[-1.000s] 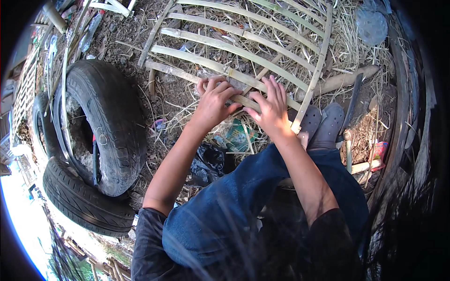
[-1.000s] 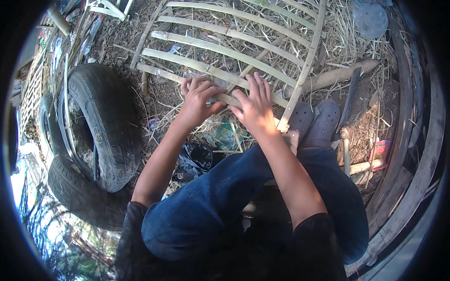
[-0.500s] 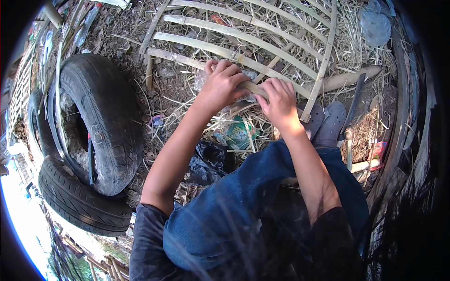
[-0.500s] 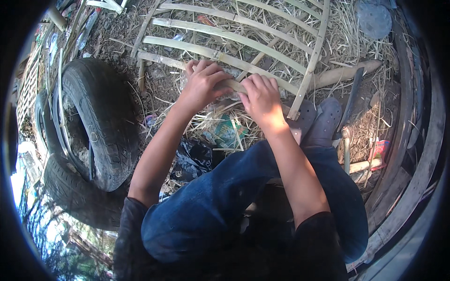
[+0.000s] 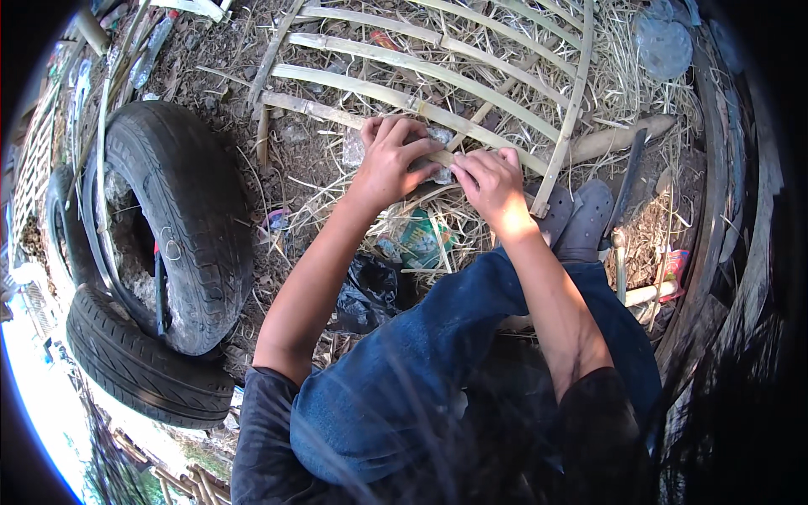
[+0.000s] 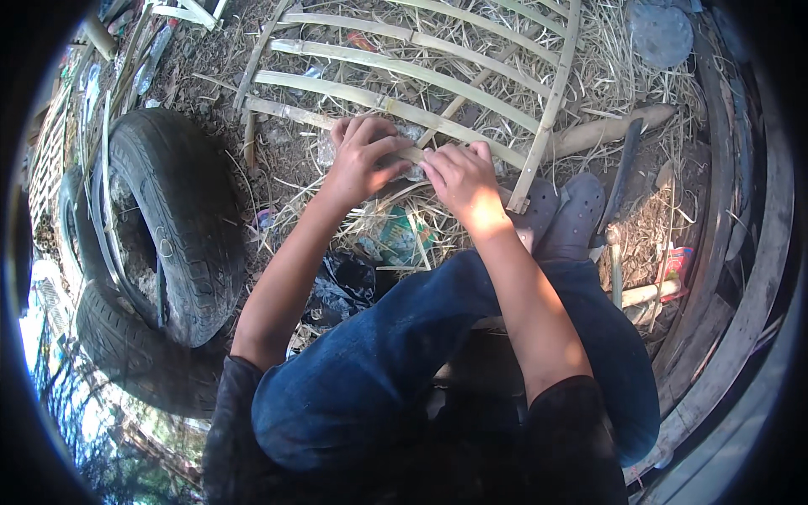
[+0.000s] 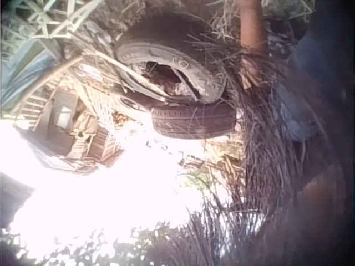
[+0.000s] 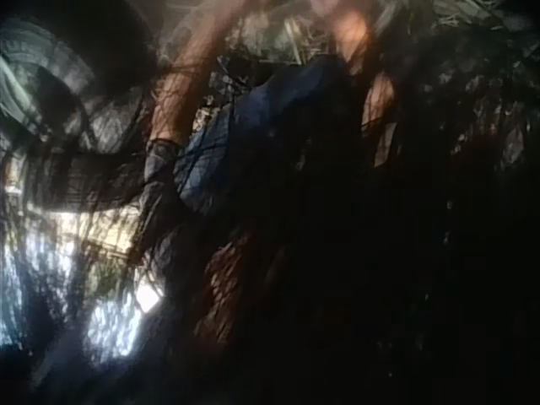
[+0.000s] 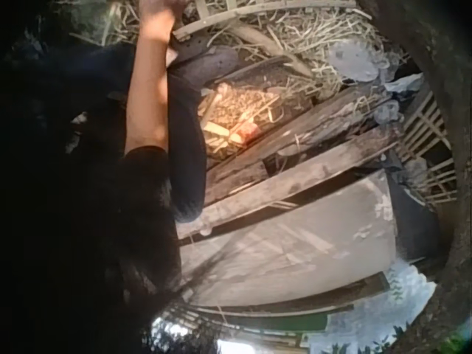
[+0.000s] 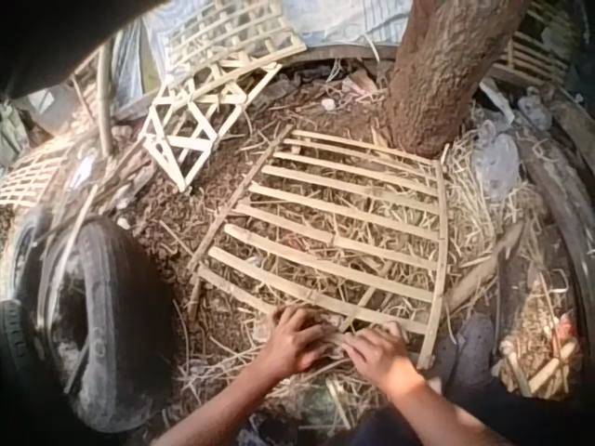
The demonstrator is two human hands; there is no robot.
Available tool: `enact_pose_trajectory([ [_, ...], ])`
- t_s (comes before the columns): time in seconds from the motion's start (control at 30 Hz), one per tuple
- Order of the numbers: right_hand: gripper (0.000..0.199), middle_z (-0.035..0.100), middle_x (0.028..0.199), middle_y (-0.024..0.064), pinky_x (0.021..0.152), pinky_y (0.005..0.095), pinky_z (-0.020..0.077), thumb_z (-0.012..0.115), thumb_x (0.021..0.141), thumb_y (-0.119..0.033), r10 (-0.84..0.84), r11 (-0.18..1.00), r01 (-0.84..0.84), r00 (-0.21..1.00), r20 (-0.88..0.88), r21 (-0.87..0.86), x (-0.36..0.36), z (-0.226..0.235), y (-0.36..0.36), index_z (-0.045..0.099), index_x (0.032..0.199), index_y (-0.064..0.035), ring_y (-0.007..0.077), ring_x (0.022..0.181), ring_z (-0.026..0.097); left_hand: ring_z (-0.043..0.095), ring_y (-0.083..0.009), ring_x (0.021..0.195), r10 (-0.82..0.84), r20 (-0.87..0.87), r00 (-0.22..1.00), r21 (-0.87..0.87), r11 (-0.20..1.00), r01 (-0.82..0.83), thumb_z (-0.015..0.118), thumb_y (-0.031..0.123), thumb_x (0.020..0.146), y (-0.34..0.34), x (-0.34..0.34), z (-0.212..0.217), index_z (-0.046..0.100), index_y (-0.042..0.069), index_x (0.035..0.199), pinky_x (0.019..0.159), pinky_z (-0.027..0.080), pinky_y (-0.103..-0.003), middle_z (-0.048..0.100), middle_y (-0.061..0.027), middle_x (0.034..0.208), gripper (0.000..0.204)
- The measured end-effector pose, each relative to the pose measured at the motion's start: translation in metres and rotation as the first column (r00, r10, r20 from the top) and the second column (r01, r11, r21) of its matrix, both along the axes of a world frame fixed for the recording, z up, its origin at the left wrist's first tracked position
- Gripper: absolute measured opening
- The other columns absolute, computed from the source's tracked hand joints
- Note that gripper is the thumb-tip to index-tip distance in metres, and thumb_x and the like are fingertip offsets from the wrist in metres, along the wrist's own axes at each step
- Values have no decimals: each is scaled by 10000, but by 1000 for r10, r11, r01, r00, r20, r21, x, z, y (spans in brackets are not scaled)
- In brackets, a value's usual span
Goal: The person assembles a bamboo lattice by inserting bamboo strips through a pre-constructed frame and securing them with a hammer.
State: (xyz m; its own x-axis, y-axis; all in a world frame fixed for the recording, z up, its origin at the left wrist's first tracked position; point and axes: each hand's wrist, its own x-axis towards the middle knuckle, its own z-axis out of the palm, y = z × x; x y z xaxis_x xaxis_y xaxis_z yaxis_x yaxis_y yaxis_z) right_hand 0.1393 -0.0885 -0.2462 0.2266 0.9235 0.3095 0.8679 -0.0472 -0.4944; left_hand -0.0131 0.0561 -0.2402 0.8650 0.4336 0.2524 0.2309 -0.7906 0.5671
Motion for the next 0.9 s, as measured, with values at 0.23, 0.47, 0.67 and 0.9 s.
enact_pose_trajectory([
  [0.23, 199, 649, 851, 66, 660, 367, 472, 722, 788, -162, -95, 994, 91, 993, -75, -54, -12, 7, -3, 668, 952, -62, 267, 716, 621, 520, -228, 1090, -54, -16, 998, 143, 988, 56, 747, 274, 688, -8, 5, 0, 674, 169, 1039, 980, 278, -449, 578, -27, 1023, 374],
  [0.47, 209, 635, 846, 59, 680, 384, 516, 716, 785, -156, -169, 985, 161, 969, -180, -57, -16, 2, -5, 626, 959, -83, 268, 769, 639, 486, -282, 1143, -44, -131, 990, 44, 998, 50, 713, 252, 708, -10, 14, 13, 602, 112, 1046, 998, 261, -483, 555, -78, 1054, 383],
  [0.67, 192, 627, 836, 51, 695, 371, 510, 714, 786, -172, -166, 986, 159, 976, -139, -59, -18, 1, -5, 635, 945, -97, 257, 776, 636, 518, -254, 1143, -89, 25, 996, 121, 989, 86, 714, 208, 732, -10, -1, -1, 631, 106, 1072, 1027, 311, -456, 592, -56, 1114, 365],
  [0.9, 188, 622, 840, 45, 708, 371, 513, 712, 777, -176, -192, 981, 186, 973, -128, -54, -19, 1, -8, 646, 941, -108, 246, 795, 630, 549, -245, 1131, -34, 72, 997, 125, 992, 24, 729, 140, 716, -21, -3, -6, 695, 142, 1056, 1078, 320, -491, 614, -54, 1115, 342],
])
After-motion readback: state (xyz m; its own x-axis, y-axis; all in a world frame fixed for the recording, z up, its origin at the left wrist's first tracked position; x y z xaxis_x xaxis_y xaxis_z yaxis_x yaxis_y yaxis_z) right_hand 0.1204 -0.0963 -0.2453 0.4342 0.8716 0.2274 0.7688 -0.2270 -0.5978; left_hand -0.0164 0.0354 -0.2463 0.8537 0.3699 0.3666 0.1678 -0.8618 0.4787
